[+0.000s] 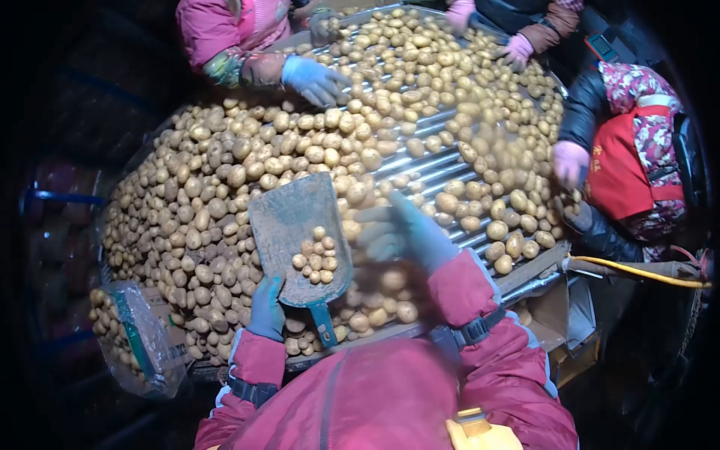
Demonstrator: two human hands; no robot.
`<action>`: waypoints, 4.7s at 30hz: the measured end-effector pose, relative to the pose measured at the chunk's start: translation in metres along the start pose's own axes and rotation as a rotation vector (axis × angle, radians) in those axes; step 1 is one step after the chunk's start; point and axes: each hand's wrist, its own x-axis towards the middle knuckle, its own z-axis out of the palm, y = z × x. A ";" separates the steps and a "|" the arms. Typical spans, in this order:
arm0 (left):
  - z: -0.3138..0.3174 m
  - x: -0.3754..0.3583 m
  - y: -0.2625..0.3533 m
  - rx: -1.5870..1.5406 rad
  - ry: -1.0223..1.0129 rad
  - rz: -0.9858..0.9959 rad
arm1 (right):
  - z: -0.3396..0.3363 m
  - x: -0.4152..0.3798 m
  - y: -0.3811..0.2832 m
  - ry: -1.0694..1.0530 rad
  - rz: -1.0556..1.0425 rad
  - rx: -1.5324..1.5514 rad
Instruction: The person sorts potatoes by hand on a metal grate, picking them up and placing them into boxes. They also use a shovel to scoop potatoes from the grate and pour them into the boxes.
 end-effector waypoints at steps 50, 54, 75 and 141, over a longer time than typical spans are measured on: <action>-0.022 -0.071 0.030 0.101 0.013 -0.426 | -0.074 0.047 -0.015 0.463 -0.458 -0.579; -0.005 -0.062 0.017 0.066 0.075 -0.413 | -0.062 0.076 -0.016 0.395 -0.495 -0.953; -0.012 -0.019 0.003 -0.082 0.100 -0.136 | -0.085 0.134 -0.028 0.319 -0.063 -1.837; -0.017 -0.006 -0.009 0.224 0.105 0.017 | -0.101 0.064 -0.031 0.319 -0.248 -0.802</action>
